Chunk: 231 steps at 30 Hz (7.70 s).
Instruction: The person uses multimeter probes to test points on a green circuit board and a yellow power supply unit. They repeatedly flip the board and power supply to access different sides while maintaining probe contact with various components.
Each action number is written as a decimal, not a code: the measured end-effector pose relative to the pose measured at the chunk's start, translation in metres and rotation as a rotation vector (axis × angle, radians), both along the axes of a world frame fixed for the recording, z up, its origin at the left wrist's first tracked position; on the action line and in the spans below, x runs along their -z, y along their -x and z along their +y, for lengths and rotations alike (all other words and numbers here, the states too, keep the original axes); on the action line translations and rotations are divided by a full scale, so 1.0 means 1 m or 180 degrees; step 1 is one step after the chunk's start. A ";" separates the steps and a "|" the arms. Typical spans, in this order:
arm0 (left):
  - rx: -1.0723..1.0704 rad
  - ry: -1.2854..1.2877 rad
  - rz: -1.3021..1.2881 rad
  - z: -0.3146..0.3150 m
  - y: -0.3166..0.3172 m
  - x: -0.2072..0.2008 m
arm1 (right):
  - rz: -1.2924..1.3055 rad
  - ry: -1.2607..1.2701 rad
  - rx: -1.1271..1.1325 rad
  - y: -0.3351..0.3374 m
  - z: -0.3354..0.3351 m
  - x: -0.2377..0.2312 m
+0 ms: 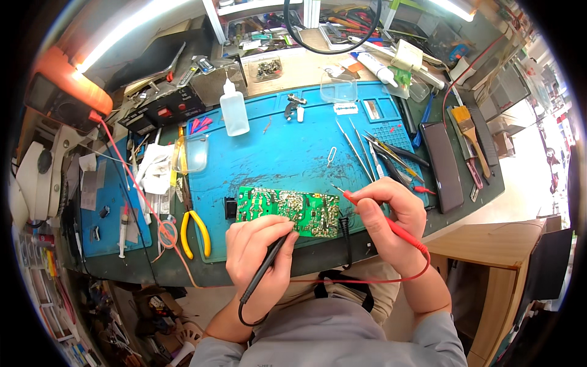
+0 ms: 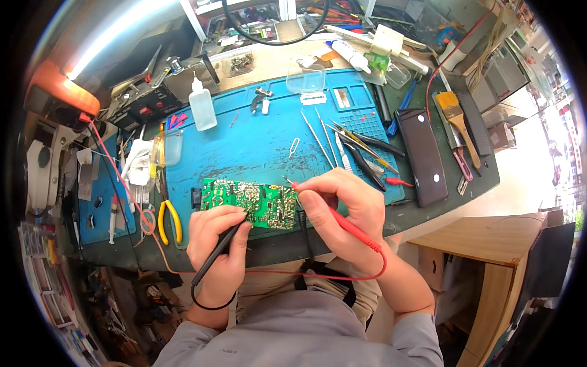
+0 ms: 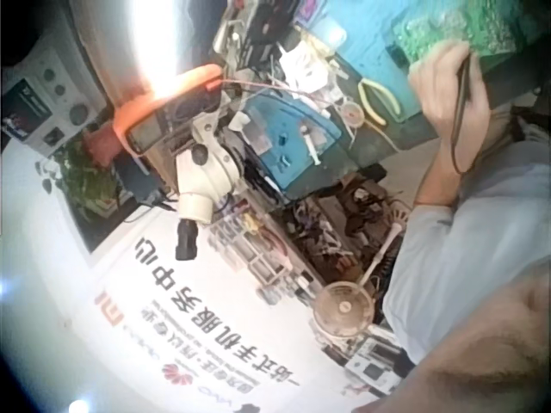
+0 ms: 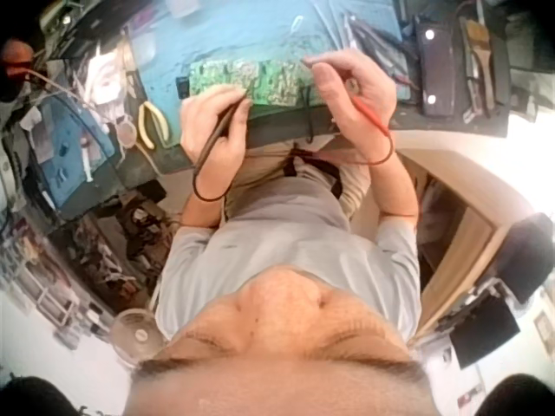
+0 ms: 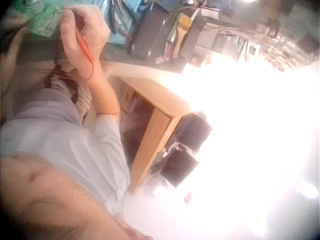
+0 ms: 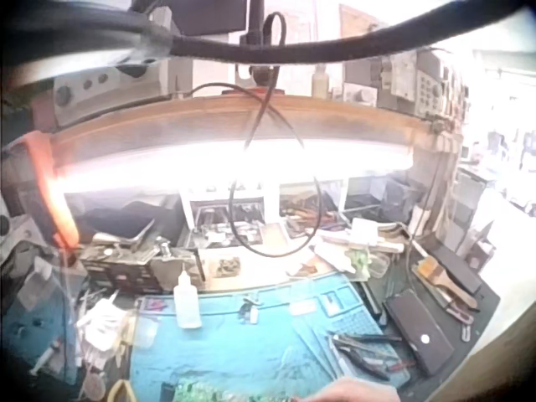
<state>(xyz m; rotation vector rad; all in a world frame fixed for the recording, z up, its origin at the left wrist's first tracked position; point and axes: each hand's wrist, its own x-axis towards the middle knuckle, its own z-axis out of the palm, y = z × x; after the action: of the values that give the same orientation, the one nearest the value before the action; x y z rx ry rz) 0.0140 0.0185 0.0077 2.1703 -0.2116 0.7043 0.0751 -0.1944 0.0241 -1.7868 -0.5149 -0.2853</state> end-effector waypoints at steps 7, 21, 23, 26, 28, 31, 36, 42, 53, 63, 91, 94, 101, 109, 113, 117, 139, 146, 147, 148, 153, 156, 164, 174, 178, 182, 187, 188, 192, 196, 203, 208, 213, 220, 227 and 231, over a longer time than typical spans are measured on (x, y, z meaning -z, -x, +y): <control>0.0035 -0.0076 0.0172 0.002 0.002 -0.002 | 0.0003 0.0190 -0.0126 -0.006 0.004 0.007; 0.0113 -0.0164 0.0284 0.006 0.003 -0.003 | 0.0037 0.0442 -0.0288 -0.012 0.005 0.006; 0.0124 -0.0178 0.0287 0.007 0.003 -0.004 | 0.0031 0.0452 -0.0282 -0.012 0.006 0.005; 0.0128 -0.0151 0.0277 0.006 0.003 -0.003 | 0.0031 0.0463 -0.0239 -0.012 0.005 0.006; 0.0110 -0.0153 0.0271 0.006 0.002 -0.003 | 0.0150 0.0548 -0.0344 -0.011 0.004 0.003; 0.0092 -0.0148 0.0277 0.005 0.002 -0.003 | 0.0132 0.0638 -0.0342 -0.010 0.003 0.003; 0.0130 -0.0213 0.0342 0.006 0.003 -0.006 | -0.0250 0.0642 -0.0091 -0.013 0.003 0.007; 0.0096 -0.0097 0.0211 0.007 0.006 -0.003 | -0.0638 0.1326 0.0074 -0.010 0.003 0.009; 0.0034 0.0005 -0.0267 0.022 0.021 0.000 | -0.0990 0.1211 -0.0172 0.021 0.003 0.013; -0.0626 -0.0049 -0.0495 0.051 0.029 0.004 | -0.1910 0.1076 -0.0334 0.025 0.002 0.034; -0.0431 0.0449 -0.0296 0.045 0.028 0.011 | -0.2174 0.0765 -0.0358 0.022 0.000 0.034; -0.0396 0.0434 -0.0286 0.046 0.028 0.011 | -0.2098 0.0788 -0.0359 0.022 0.000 0.032; -0.0217 0.0633 -0.0448 0.045 0.022 0.014 | -0.1459 0.0646 -0.0167 0.019 0.002 0.028; -0.0176 0.0910 -0.0194 0.043 0.023 0.013 | -0.1294 0.0654 -0.0054 0.023 0.000 0.027; -0.0024 0.0898 -0.0111 0.046 0.022 0.013 | -0.1210 0.0742 -0.0053 0.024 0.000 0.024; -0.0022 0.1004 -0.0082 0.045 0.019 0.013 | -0.1113 0.0801 -0.0027 0.023 0.001 0.025; 0.0028 0.0470 -0.0094 0.051 0.024 0.010 | -0.0857 0.1234 0.0218 0.022 0.008 0.023; 0.0048 0.0425 -0.0185 0.052 0.024 0.011 | -0.0890 0.1530 0.0262 0.018 0.008 0.020; 0.0056 0.0433 -0.0194 0.052 0.023 0.012 | -0.0876 0.1538 0.0262 0.018 0.008 0.021; 0.0064 0.0440 -0.0206 0.052 0.023 0.012 | -0.0872 0.1549 0.0272 0.018 0.008 0.020; 0.0114 0.0485 -0.0211 0.053 0.023 0.012 | -0.0867 0.1560 0.0308 0.018 0.010 0.019; 0.0136 0.0480 -0.0202 0.054 0.024 0.013 | -0.0856 0.1560 0.0312 0.018 0.010 0.020; 0.0269 0.0397 -0.0124 0.057 0.026 0.010 | -0.0640 0.0903 0.0365 0.024 0.006 0.016; -0.0093 0.0215 -0.0189 0.053 0.030 0.013 | -0.0250 0.0526 -0.0285 -0.010 0.000 -0.010; -0.0110 0.0179 -0.0190 0.053 0.030 0.013 | -0.0007 0.0355 -0.0058 -0.010 0.015 0.002; -0.0090 0.0156 -0.0204 0.053 0.031 0.014 | -0.0035 0.0497 -0.0195 -0.012 0.014 0.003; -0.0080 0.0146 -0.0225 0.054 0.030 0.015 | -0.0074 0.0575 -0.0172 -0.013 0.019 0.003; -0.0069 0.0134 -0.0217 0.054 0.030 0.015 | -0.0064 0.0590 -0.0163 -0.013 0.019 0.002; -0.0072 0.0172 -0.0211 0.054 0.030 0.015 | -0.0047 0.0622 -0.0164 -0.012 0.019 0.002; -0.0089 0.0195 -0.0231 0.053 0.030 0.016 | -0.0105 0.0643 -0.0124 -0.013 0.020 0.003; -0.0079 0.0161 -0.0204 0.053 0.031 0.015 | -0.0139 0.0606 -0.0126 -0.012 0.021 0.005; -0.0110 0.0206 -0.0231 0.051 0.029 0.015 | -0.0182 0.0603 -0.0116 -0.012 0.021 0.005; -0.0137 0.0229 -0.0253 0.050 0.028 0.015 | -0.0207 0.0597 -0.0174 -0.012 0.021 0.004; -0.0098 0.0244 -0.0225 0.052 0.029 0.015 | -0.0349 0.0577 -0.0380 -0.014 0.022 0.005; -0.0068 0.0195 -0.0242 0.052 0.027 0.013 | -0.0382 0.0630 -0.0294 -0.013 0.024 0.006; -0.0018 0.0195 -0.0229 0.053 0.026 0.013 | -0.0392 0.0642 -0.0285 -0.013 0.024 0.006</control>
<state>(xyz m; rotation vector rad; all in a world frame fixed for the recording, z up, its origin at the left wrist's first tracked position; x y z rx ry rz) -0.0123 0.0716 -0.0050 2.0901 -0.2189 0.7831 0.0883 -0.1707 0.0185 -1.9427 -0.7311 -0.2907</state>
